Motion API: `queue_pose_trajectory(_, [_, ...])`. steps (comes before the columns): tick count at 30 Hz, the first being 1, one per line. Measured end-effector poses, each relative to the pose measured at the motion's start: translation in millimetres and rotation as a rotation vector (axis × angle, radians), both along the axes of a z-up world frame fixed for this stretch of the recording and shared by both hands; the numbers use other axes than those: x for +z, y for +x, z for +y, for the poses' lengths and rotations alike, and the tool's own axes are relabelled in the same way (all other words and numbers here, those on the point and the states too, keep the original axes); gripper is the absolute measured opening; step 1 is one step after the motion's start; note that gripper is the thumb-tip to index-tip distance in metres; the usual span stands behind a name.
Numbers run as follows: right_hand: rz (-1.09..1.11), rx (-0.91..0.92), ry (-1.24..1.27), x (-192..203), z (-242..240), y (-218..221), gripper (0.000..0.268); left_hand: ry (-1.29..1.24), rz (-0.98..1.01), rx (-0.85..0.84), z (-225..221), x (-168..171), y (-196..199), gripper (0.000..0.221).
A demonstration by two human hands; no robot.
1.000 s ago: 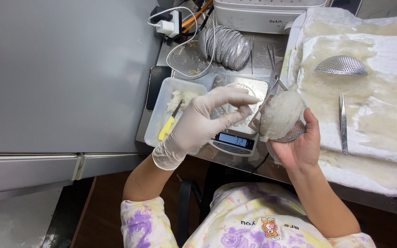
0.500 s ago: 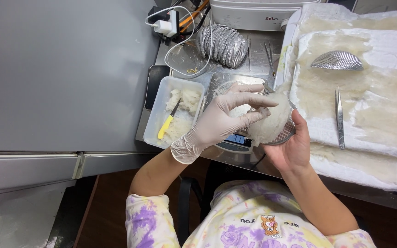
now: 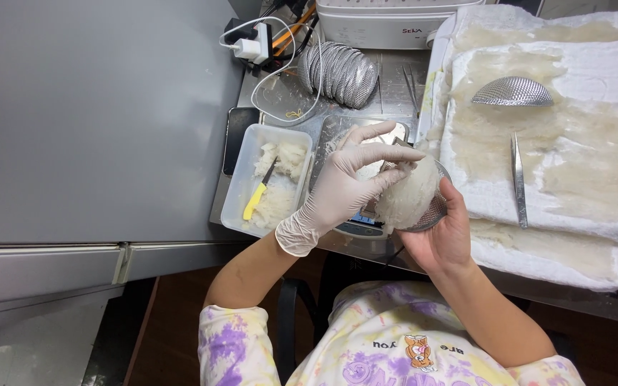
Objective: The person uses tweezers to transfer a white fibrous material from a container onto a digital scale, then places it into a metal mesh mold. They press and shape the material within the mold, occasionally adding more material and trimming excess with tweezers. The shaped item is held in the mold while being adjusted.
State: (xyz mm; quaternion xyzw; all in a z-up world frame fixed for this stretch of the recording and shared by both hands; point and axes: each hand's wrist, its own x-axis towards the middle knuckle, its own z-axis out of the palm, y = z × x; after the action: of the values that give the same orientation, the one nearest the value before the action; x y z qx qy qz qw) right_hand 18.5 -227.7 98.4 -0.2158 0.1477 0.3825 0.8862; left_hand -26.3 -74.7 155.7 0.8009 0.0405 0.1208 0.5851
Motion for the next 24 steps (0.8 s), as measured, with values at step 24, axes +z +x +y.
queue_pose_trajectory(24, [-0.005,0.048,-0.110,-10.2,-4.6,0.6,0.054,0.112,-0.188,0.015,-2.4,-26.0,11.9,0.028])
